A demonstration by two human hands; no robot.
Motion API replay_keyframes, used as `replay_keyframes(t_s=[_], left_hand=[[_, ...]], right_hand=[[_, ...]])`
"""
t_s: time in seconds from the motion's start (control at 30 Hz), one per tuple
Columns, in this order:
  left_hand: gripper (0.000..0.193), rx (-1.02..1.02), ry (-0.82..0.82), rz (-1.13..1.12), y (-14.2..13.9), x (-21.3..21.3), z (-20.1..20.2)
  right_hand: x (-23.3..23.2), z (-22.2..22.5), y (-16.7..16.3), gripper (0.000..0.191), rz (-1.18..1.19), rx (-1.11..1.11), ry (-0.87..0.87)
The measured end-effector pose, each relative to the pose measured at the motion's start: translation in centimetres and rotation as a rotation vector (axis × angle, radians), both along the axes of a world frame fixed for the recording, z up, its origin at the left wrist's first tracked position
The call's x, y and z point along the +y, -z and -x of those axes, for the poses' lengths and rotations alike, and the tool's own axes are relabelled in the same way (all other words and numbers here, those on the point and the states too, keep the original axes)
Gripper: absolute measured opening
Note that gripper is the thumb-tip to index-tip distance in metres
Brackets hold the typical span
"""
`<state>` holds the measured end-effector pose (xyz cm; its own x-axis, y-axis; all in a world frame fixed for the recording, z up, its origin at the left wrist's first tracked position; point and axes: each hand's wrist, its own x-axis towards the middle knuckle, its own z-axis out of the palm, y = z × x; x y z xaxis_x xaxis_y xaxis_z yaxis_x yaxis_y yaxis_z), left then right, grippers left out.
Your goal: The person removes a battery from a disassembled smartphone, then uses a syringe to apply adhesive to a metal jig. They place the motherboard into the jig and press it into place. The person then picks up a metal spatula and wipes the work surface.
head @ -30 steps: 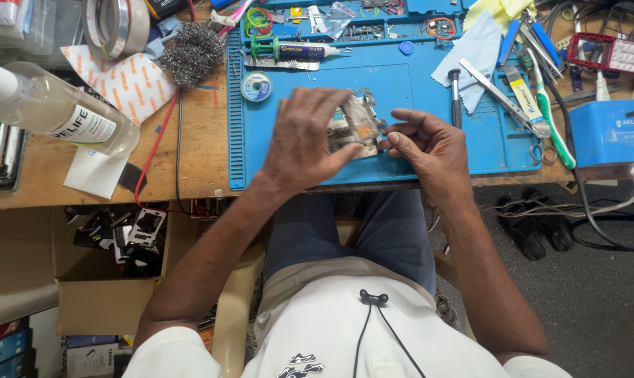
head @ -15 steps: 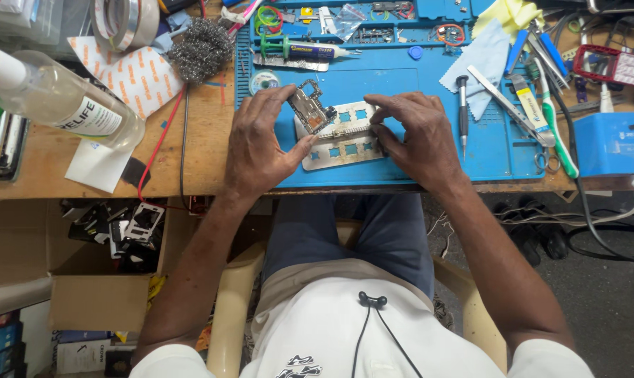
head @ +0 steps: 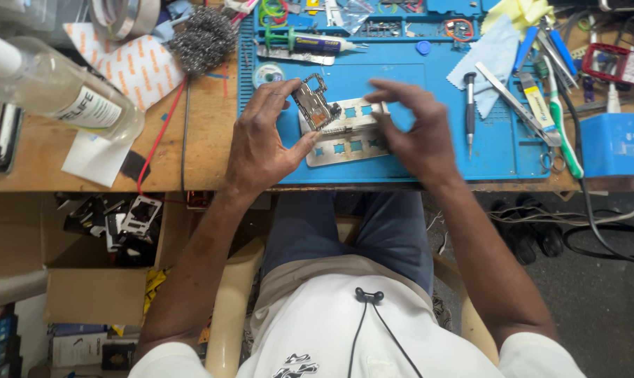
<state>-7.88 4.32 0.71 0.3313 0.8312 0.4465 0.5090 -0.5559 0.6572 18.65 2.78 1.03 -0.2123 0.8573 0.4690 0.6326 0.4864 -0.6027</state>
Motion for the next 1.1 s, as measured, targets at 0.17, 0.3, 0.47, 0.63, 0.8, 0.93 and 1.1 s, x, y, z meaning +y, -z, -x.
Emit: replay_keyframes(t_s=[0.17,0.3,0.47,0.63,0.8,0.93,1.1], left_hand=[[0.075,0.149,0.12,-0.153,-0.6,0.8,-2.9],[0.075,0.248,0.147,-0.107,-0.7,1.2,-5.3],[0.075,0.268,0.157,-0.079,-0.6,1.1,-5.5],[0.075,0.287,0.171,-0.066,-0.4,1.1,-5.6],[0.075,0.31,0.189,-0.049,-0.3,1.4,-5.7],[0.076,0.303,0.18,-0.071,-0.1,1.4,-5.8],[0.075,0.267,0.188,-0.042,-0.1,1.2,-5.4]], right_hand=[[-0.8,-3.6,-0.2,0.037,0.103,0.209,0.131],[-2.3,-4.0,0.9,0.039,0.197,0.246,0.161],[-2.6,-4.3,1.2,0.038,0.215,0.319,0.159],[-2.3,-4.4,1.4,0.038,0.212,0.286,0.175],[-2.3,-4.6,1.6,0.037,0.219,0.259,0.176],[-1.7,-4.6,1.4,0.037,0.22,0.197,0.131],[0.2,-4.0,0.8,0.037,0.204,0.157,0.041]])
